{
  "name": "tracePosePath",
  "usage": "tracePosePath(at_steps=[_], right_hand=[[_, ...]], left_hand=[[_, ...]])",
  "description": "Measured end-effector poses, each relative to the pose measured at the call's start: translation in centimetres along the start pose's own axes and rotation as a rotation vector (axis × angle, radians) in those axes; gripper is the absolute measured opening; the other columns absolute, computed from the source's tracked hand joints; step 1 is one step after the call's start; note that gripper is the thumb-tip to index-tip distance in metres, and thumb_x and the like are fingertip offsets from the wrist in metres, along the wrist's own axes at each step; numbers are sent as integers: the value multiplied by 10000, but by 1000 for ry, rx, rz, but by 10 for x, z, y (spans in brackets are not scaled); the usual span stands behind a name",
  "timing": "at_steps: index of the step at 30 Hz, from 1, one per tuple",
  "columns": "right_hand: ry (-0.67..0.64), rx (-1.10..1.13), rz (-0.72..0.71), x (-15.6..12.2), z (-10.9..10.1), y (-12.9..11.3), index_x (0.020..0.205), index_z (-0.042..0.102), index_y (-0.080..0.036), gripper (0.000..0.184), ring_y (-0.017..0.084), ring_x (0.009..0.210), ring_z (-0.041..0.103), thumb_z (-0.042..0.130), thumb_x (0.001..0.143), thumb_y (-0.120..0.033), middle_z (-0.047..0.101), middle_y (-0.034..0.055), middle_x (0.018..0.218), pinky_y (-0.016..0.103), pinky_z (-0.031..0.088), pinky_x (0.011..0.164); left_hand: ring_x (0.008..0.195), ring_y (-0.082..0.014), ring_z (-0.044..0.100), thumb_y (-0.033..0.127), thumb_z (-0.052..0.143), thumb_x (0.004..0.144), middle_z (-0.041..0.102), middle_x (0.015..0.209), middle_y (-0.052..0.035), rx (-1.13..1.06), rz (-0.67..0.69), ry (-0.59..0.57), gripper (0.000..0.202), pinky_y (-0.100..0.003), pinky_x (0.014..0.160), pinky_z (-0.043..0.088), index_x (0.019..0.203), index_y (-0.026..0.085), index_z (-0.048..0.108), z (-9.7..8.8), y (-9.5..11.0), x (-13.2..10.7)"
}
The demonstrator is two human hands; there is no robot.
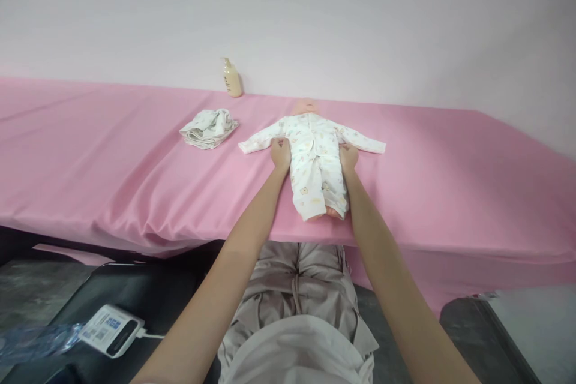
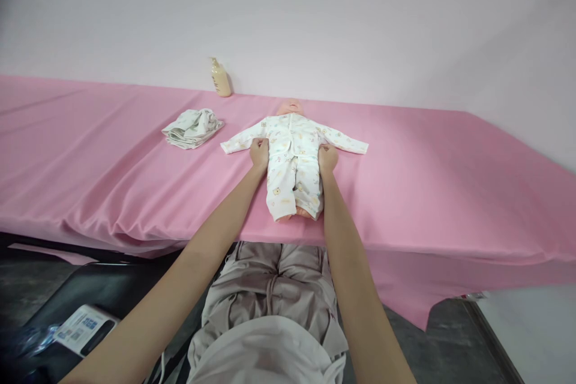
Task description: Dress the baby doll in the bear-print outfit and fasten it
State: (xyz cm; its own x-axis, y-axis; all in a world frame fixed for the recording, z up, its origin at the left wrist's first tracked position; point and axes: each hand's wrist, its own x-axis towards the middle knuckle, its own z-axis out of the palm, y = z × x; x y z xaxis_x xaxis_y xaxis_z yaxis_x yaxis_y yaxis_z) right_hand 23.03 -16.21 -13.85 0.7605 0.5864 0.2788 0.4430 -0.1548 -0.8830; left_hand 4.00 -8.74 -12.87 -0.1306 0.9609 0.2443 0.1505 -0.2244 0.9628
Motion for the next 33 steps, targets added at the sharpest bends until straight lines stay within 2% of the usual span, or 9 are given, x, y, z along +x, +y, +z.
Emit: tracePosePath(at_steps=[18,27,31,33], right_hand=[[-3,0,12,-4,-3,-6,760,674,-153,261,217,840,609,433,662,-178,686,85,868,337,454,822],[13,-13,14,-6,-3,-8,749,659,-176,247,206,839,607,429,663,-164,691,56,858,326,449,821],[54,-25,-4,-10,-6,-13,738,646,-180,220,202,781,598,435,677,-169,677,55,805,319,448,782],[102,-36,-35,-6,-8,-21,761,643,-180,219,205,770,585,433,700,-182,658,59,778,331,436,788]], left_hand=[[874,-179,586,304,470,816,629,901,-34,12,2,-1,133,-304,850,436,769,201,540,1,-3,1],[841,-175,588,307,463,821,632,885,-34,32,5,3,144,-296,816,440,770,200,545,2,-3,0],[792,-174,575,288,460,819,616,806,-21,55,53,23,131,-297,793,435,758,206,542,-3,3,-3],[776,-173,562,274,468,814,600,775,-12,62,117,26,115,-295,790,427,766,210,551,-7,9,4]])
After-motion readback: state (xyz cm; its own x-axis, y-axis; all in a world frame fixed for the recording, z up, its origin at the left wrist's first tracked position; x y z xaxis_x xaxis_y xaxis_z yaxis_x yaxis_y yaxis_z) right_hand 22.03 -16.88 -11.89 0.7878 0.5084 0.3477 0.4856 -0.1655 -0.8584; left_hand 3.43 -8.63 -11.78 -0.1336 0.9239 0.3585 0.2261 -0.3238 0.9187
